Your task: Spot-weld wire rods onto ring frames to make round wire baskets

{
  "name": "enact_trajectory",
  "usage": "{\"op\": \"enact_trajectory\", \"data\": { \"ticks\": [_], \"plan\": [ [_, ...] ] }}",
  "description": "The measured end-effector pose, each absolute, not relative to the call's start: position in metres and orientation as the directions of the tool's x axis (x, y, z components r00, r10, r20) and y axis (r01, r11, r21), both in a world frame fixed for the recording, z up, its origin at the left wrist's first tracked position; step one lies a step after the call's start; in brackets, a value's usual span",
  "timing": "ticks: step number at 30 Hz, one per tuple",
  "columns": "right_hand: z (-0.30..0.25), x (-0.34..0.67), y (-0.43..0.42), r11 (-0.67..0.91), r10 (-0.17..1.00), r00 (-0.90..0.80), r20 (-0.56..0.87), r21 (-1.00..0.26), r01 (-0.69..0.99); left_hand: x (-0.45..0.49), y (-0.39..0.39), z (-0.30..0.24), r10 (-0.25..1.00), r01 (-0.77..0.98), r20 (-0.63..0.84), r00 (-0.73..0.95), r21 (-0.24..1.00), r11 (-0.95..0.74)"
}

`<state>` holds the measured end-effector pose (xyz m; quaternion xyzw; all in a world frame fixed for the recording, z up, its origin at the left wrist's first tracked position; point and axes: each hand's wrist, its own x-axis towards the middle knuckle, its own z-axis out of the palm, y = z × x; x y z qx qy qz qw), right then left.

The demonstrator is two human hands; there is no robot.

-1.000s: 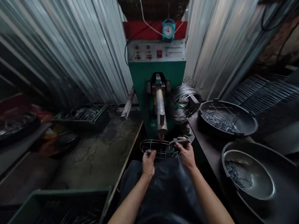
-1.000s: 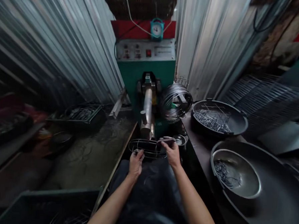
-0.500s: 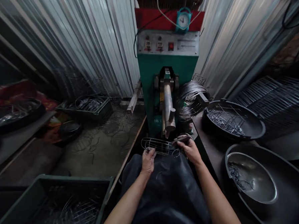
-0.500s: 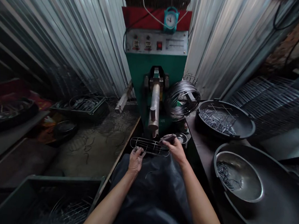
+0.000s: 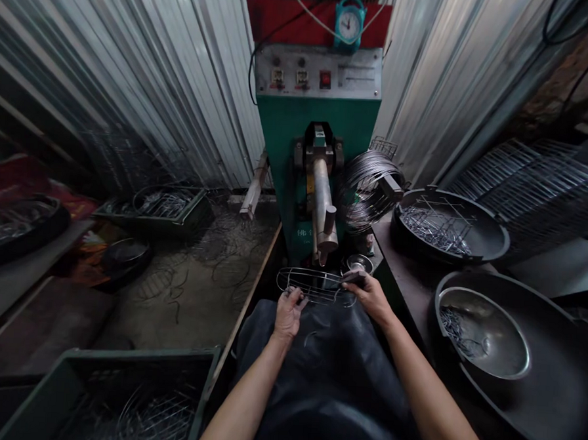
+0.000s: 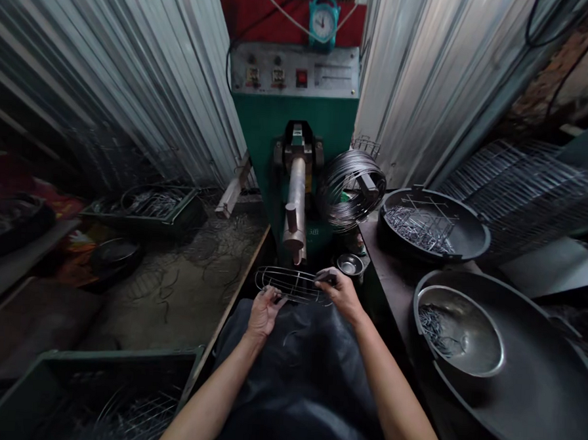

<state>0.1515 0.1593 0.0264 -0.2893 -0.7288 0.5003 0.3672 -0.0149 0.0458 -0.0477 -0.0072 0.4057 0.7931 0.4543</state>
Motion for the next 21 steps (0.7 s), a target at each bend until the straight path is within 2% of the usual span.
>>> {"op": "enact_trajectory", "data": {
  "ticks": [4,6,12,17,21],
  "plan": [
    [0.03,0.142,0.16,0.529,0.733,-0.571,0.37,-0.838,0.136,-0.013,0.046,-0.045,0.712,-0.709,-0.368,-0.597,0.657,-0.255],
    [0.03,0.138,0.16,0.575,0.713,-0.576,0.4,-0.803,0.155,-0.012,0.046,-0.045,0.704,-0.696,-0.361,-0.612,0.669,-0.262],
    [0.029,0.136,0.158,0.495,0.728,-0.597,0.337,-0.861,0.117,-0.015,0.046,-0.045,0.698,-0.622,-0.297,-0.652,0.736,-0.268],
    [0.03,0.144,0.152,0.431,0.795,-0.526,0.301,-0.891,0.141,-0.015,0.048,-0.043,0.684,-0.599,-0.278,-0.675,0.747,-0.287],
    [0.035,0.139,0.14,0.473,0.801,-0.48,0.358,-0.87,0.139,-0.012,0.045,-0.038,0.679,-0.581,-0.276,-0.68,0.768,-0.269]
  ]
}}
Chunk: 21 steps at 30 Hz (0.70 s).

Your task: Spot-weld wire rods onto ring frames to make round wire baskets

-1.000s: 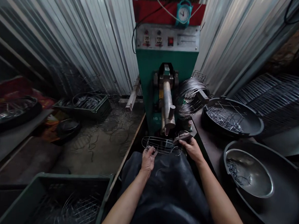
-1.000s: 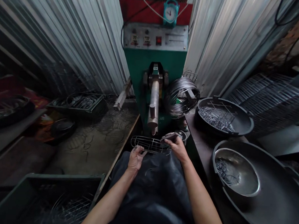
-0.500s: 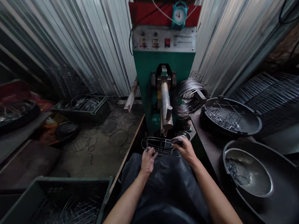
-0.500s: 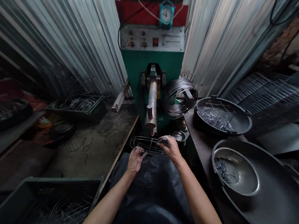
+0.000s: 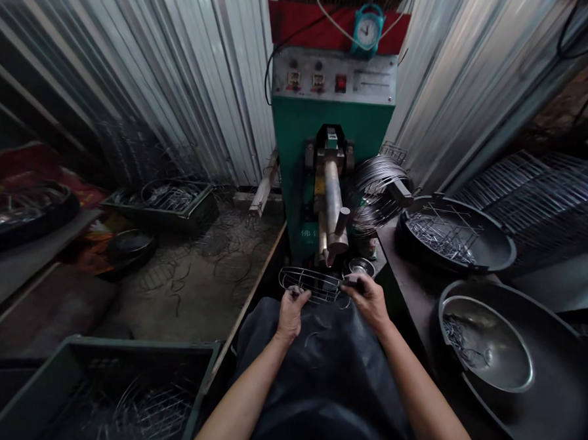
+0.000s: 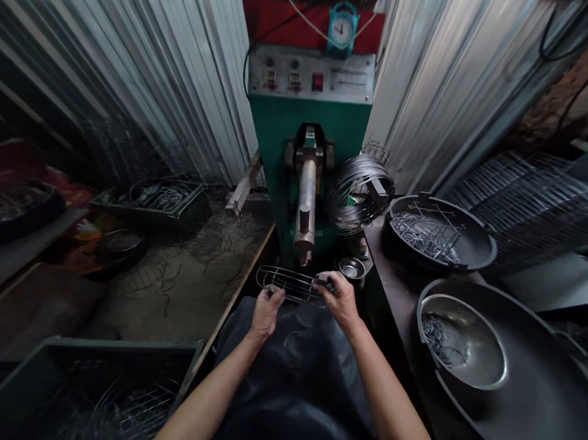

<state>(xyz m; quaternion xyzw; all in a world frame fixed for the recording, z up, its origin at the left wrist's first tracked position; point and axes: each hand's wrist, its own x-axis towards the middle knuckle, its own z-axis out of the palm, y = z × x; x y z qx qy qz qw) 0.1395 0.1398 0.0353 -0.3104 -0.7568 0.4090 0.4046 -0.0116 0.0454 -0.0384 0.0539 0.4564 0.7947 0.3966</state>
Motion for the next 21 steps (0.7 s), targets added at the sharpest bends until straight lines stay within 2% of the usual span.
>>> {"op": "enact_trajectory", "data": {
  "ticks": [6,13,21],
  "plan": [
    [0.038,0.135,0.139,0.449,0.81,-0.486,0.33,-0.881,0.151,-0.01,0.043,-0.035,0.703,-0.644,-0.32,-0.635,0.722,-0.253],
    [0.024,0.144,0.155,0.374,0.846,-0.474,0.244,-0.906,0.2,-0.025,0.049,-0.037,0.704,-0.687,-0.323,-0.632,0.654,-0.317],
    [0.025,0.134,0.159,0.417,0.834,-0.479,0.275,-0.883,0.218,-0.016,0.059,-0.041,0.701,-0.708,-0.37,-0.609,0.652,-0.272]
  ]
}}
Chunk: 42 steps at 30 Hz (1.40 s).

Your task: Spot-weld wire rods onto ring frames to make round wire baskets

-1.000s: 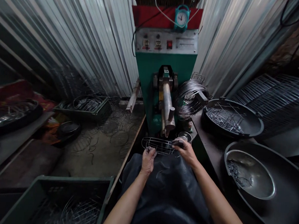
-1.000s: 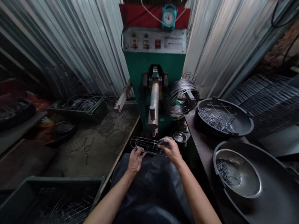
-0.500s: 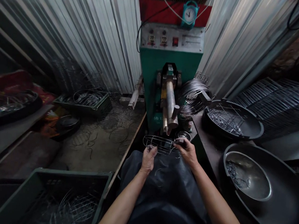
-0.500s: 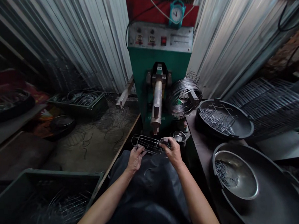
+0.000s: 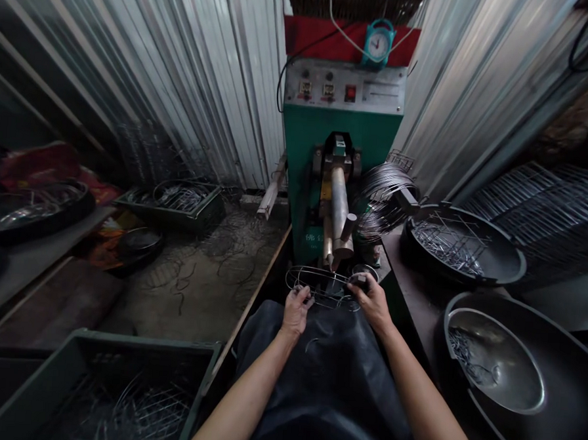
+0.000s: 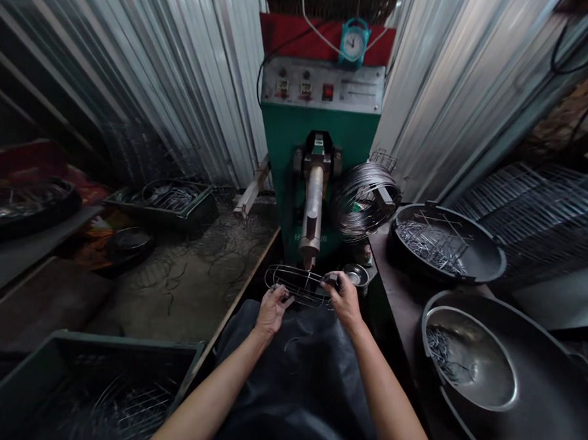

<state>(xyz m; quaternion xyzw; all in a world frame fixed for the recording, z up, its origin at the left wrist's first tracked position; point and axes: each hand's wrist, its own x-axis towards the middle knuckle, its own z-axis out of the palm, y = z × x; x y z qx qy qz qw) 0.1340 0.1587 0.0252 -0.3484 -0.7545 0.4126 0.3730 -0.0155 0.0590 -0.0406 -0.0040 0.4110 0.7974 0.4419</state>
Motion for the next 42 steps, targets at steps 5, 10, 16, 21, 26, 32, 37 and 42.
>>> {"op": "enact_trajectory", "data": {
  "ticks": [5,10,16,21,26,32,37,42],
  "plan": [
    [0.03,0.128,0.166,0.468,0.831,-0.444,0.334,-0.852,0.234,-0.017,0.068,-0.04,0.703,-0.709,-0.367,-0.609,0.649,-0.275],
    [0.031,0.12,0.173,0.514,0.812,-0.452,0.368,-0.819,0.257,-0.02,0.073,-0.04,0.701,-0.727,-0.394,-0.595,0.635,-0.261],
    [0.031,0.124,0.172,0.42,0.841,-0.445,0.307,-0.89,0.18,-0.009,0.065,-0.039,0.68,-0.724,-0.421,-0.6,0.647,-0.239],
    [0.012,0.139,0.176,0.056,0.947,-0.309,0.092,-0.991,-0.123,0.02,0.045,-0.035,0.541,-0.416,-0.239,-0.806,0.879,-0.231],
    [-0.008,0.148,0.178,0.068,0.975,-0.183,0.122,-0.958,-0.279,0.047,0.064,-0.03,0.461,-0.326,-0.195,-0.866,0.919,-0.223],
    [-0.025,0.158,0.18,0.042,0.983,-0.151,0.101,-0.935,-0.352,0.053,0.095,-0.035,0.443,-0.377,-0.242,-0.863,0.892,-0.248],
    [-0.029,0.166,0.17,0.003,0.996,-0.079,0.042,-0.901,-0.435,0.047,0.093,-0.035,0.476,-0.355,-0.202,-0.856,0.899,-0.256],
    [-0.008,0.175,0.154,0.193,0.976,-0.063,0.208,-0.963,-0.188,0.044,0.083,-0.026,0.564,-0.543,-0.336,-0.755,0.802,-0.249]
  ]
}}
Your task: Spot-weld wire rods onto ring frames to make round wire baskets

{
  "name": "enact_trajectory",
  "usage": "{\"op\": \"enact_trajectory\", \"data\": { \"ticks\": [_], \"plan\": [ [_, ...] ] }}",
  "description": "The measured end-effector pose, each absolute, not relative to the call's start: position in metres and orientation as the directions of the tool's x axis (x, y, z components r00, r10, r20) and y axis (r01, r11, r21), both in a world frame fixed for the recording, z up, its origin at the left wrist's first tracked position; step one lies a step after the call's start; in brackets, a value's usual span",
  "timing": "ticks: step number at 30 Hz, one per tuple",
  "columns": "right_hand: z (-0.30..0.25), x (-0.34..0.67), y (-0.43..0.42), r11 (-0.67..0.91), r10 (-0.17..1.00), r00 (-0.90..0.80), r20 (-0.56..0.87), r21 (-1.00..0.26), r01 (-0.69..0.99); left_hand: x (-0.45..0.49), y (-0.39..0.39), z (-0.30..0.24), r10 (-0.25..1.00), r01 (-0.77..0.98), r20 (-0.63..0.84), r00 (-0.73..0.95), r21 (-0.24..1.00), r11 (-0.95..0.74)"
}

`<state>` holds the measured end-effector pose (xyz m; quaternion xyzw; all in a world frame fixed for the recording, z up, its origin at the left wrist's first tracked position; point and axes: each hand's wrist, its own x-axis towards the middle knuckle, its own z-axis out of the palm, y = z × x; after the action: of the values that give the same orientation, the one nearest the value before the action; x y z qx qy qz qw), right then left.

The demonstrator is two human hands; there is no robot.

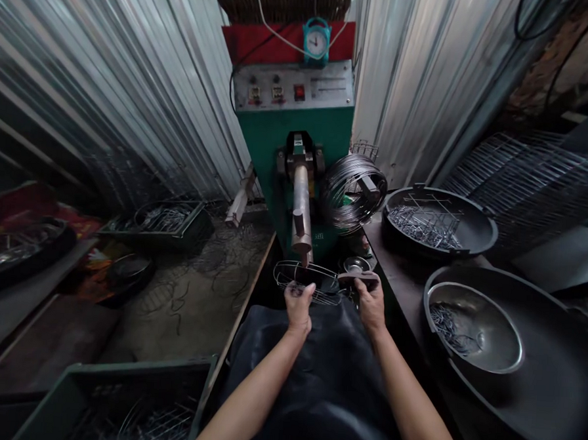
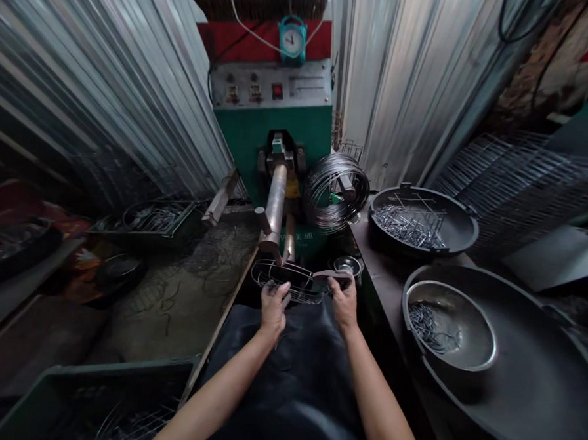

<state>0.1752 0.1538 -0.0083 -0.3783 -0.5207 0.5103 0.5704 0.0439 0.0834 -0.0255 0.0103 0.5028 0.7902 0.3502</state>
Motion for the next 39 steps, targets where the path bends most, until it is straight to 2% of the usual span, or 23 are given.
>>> {"op": "enact_trajectory", "data": {
  "ticks": [3,6,8,10,12,14,18,22,30,39],
  "plan": [
    [0.003,0.179,0.149,0.287,0.956,-0.047,0.291,-0.954,-0.085,0.04,0.077,-0.024,0.613,-0.66,-0.411,-0.675,0.707,-0.252],
    [0.007,0.181,0.15,0.282,0.958,0.065,0.279,-0.958,-0.052,0.033,0.075,-0.027,0.635,-0.729,-0.449,-0.629,0.625,-0.28],
    [0.01,0.182,0.153,0.302,0.951,0.052,0.303,-0.953,0.032,0.028,0.076,-0.031,0.64,-0.75,-0.459,-0.617,0.591,-0.298],
    [0.014,0.18,0.157,0.388,0.921,-0.112,0.373,-0.901,0.194,0.023,0.079,-0.033,0.649,-0.763,-0.457,-0.608,0.564,-0.317],
    [0.019,0.175,0.162,0.524,0.843,-0.337,0.42,-0.785,0.331,0.018,0.081,-0.036,0.66,-0.78,-0.461,-0.593,0.532,-0.33],
    [0.023,0.169,0.166,0.653,0.741,-0.509,0.438,-0.646,0.395,0.014,0.084,-0.036,0.667,-0.799,-0.475,-0.574,0.505,-0.328],
    [0.028,0.16,0.173,0.789,0.612,-0.631,0.477,-0.421,0.447,0.01,0.086,-0.035,0.672,-0.809,-0.486,-0.559,0.497,-0.313],
    [0.029,0.156,0.176,0.818,0.575,-0.66,0.483,-0.323,0.476,0.01,0.087,-0.032,0.675,-0.822,-0.504,-0.539,0.491,-0.289],
    [0.032,0.152,0.176,0.818,0.57,-0.685,0.454,-0.241,0.522,0.009,0.085,-0.024,0.661,-0.849,-0.56,-0.498,0.47,-0.242],
    [0.033,0.152,0.173,0.828,0.552,-0.68,0.483,-0.215,0.519,0.002,0.085,-0.02,0.645,-0.845,-0.599,-0.474,0.516,-0.14]
  ]
}}
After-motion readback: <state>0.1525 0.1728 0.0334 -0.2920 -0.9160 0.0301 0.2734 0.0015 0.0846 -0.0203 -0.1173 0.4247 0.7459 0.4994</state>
